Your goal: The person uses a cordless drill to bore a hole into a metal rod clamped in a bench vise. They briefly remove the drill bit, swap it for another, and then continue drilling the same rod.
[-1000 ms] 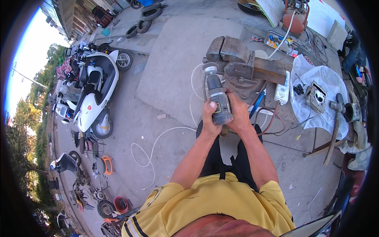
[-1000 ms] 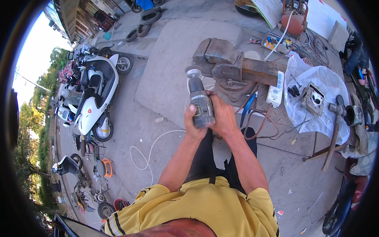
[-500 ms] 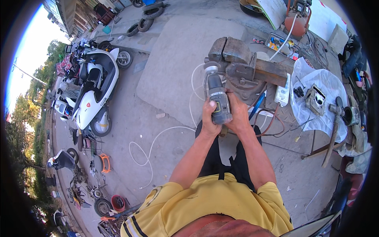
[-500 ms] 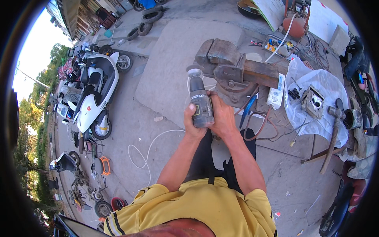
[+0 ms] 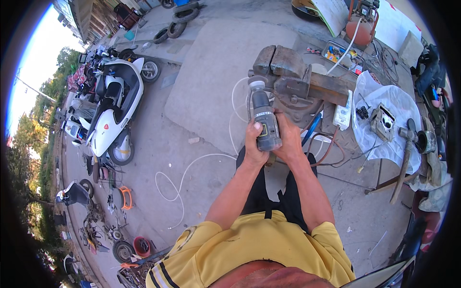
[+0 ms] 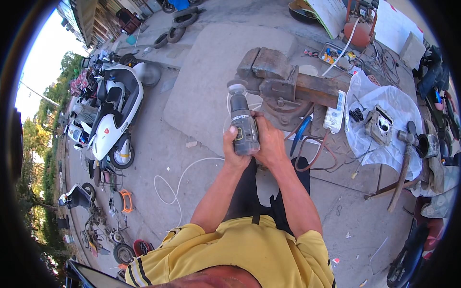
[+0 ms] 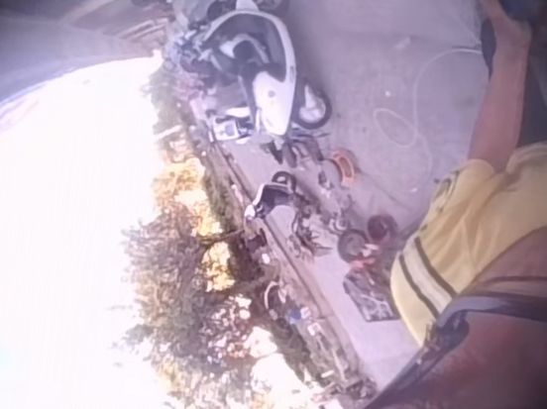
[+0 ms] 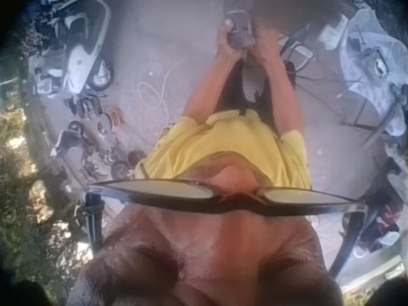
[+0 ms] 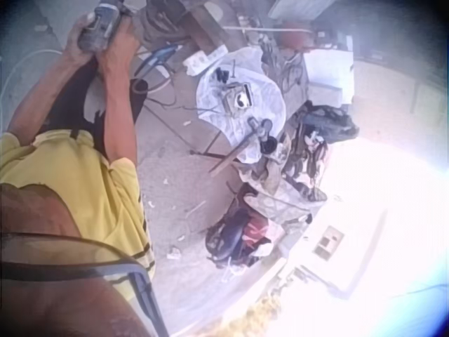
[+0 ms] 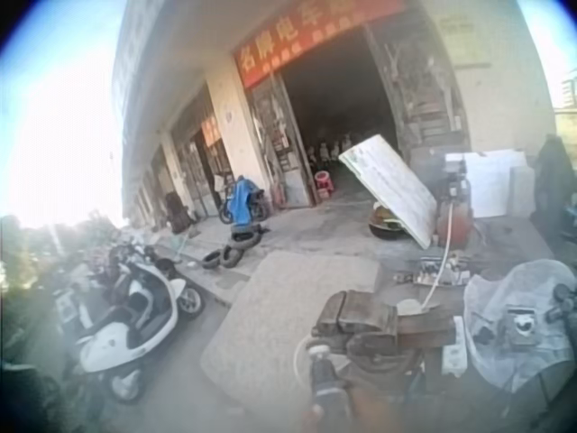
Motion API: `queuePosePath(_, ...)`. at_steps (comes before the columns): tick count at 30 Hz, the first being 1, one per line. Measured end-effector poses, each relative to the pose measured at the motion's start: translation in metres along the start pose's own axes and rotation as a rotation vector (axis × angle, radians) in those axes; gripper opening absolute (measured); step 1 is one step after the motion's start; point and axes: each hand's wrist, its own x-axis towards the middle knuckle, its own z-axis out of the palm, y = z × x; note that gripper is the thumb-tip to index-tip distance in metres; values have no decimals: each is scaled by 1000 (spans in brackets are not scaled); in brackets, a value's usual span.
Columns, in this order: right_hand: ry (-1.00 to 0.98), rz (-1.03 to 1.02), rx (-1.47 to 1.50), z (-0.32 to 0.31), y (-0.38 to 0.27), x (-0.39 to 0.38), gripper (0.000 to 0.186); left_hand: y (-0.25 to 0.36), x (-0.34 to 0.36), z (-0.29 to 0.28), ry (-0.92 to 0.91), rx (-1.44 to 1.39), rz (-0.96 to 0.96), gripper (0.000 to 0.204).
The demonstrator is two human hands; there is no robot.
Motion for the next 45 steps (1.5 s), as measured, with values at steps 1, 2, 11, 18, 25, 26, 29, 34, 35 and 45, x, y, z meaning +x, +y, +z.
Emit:
queuePosePath(1, -3, -1, 0, 0, 0, 0, 69, -1, 0, -2, 7, 6, 5, 75)
queuePosePath(2, -9, 1, -3, 0, 0, -1, 69, 0, 0, -2, 6, 9, 0, 75)
queuePosePath(11, -61, 34, 0, -3, -3, 0, 68, 3, 0, 4, -3, -36, -10, 71)
queuePosePath(18, -60, 54, 0, -5, -3, -5, 65, -2, -2, -2, -14, 28, -20, 74)
queuePosePath(25, -33, 18, -30, -4, -4, -3, 64, 2, -2, 4, -16, -39, -32, 75)
queuePosePath(26, -41, 24, -30, -4, -5, -3, 64, 2, -2, 3, -19, -39, -30, 75)
queuePosePath(29, -35, 30, -28, -3, -7, -2, 64, 3, -1, 2, -29, -29, -26, 74)
queuePosePath(34, -8, 36, -11, -4, -10, -5, 66, -2, -2, -7, -20, -19, -60, 73)
queuePosePath(35, -15, 48, -14, -5, -11, -4, 66, 2, -3, -1, -16, -13, -53, 74)
queuePosePath(45, -27, 59, -22, -1, -13, -3, 67, 11, -1, 8, -18, -23, -32, 73)
